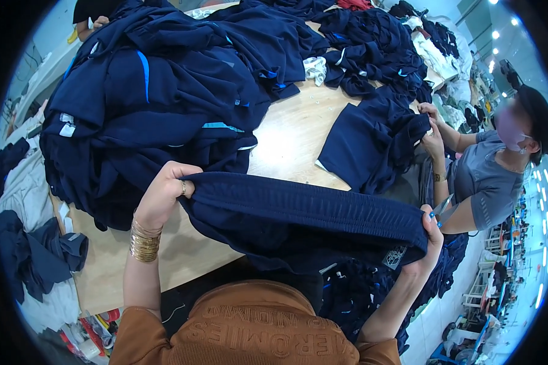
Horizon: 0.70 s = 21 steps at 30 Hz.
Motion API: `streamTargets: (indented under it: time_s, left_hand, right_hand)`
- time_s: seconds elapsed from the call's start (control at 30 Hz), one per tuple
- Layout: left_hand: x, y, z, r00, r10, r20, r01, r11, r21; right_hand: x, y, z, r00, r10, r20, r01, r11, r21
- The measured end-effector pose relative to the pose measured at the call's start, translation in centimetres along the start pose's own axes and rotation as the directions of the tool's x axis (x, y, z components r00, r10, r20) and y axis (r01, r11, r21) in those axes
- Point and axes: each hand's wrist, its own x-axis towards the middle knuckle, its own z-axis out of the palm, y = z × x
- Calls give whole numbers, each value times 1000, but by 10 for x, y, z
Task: Trimming loose threads from blue athletic garments using thread nippers.
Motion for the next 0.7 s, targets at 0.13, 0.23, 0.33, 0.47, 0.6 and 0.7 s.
streamTargets:
  time_s: [0.13,0.23,0.33,0.47,0.6,0.7]
  left_hand:
    - [4,-3,16,990,137,17,-136,944,299]
    - [12,-34,9,999,43,13,-45,959,279]
    - [10,-61,32,994,45,96,-55,992,112]
    - [17,-63,67,993,6,119,-8,1000,19]
    - [23,-43,90,961,57,270,-62,998,10]
    - [29,-41,95,936,150,319,-163,986,16]
  right_hand:
    - [0,5,6,981,-106,-165,90,991,-102]
    - [17,15,-19,935,-251,-252,71,827,-558]
    - [30,42,-43,980,-197,11,64,265,-962]
    - [28,77,-5,971,-47,233,237,212,-948]
    - [24,119,29,861,331,385,149,561,-814]
    - [29,102,26,870,367,329,66,576,-815]
